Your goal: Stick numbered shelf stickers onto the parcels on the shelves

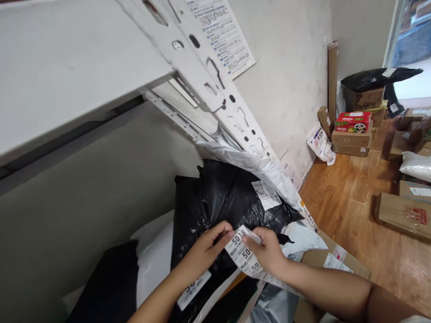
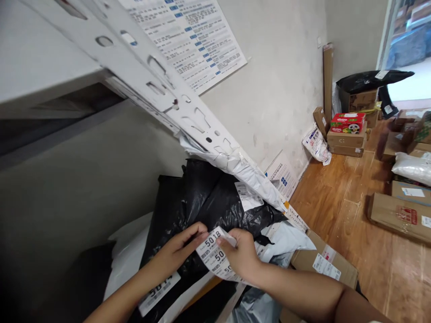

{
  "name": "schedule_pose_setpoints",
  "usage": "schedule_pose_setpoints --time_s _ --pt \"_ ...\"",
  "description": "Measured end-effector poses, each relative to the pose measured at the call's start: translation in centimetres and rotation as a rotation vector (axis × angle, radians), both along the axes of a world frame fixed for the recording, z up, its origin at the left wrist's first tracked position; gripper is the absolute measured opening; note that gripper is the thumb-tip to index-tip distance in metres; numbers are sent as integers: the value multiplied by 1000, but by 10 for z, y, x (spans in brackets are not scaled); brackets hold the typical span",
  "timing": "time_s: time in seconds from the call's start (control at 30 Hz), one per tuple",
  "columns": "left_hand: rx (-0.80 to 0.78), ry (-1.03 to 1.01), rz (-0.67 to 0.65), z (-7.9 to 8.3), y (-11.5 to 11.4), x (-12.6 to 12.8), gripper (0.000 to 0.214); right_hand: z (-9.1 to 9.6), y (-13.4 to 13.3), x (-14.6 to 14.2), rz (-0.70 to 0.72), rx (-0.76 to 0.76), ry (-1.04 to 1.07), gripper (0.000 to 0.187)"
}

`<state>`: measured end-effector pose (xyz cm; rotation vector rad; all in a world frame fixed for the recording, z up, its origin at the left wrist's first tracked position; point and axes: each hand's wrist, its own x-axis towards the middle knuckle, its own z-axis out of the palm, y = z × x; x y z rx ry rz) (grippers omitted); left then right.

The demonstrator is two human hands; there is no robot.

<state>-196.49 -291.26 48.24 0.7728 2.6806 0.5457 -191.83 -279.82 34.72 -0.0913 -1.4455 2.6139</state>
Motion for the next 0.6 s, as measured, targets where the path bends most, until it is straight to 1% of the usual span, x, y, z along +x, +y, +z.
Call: schedule_pose_setpoints --time_s 0.17,0.23,0.37,0.47,0.53,0.6 --pt "-75 70 17 -4 1 3 36 1 -4 5 -15 -78 -27 55" --pt "-107 119 16 -6 0 3 35 1 -4 7 -26 -80 -14 55" --pt "-166 187 5 -8 0 5 31 2 -3 10 -45 1 25 53" --pt "-235 251 -8 -9 2 8 29 2 -1 8 -86 59 16 48" --pt "-320 318 -5 -10 5 10 27 3 1 9 -119 83 -1 48" --pt "-429 376 0 -12 9 11 25 3 3 12 -115 83 -12 50"
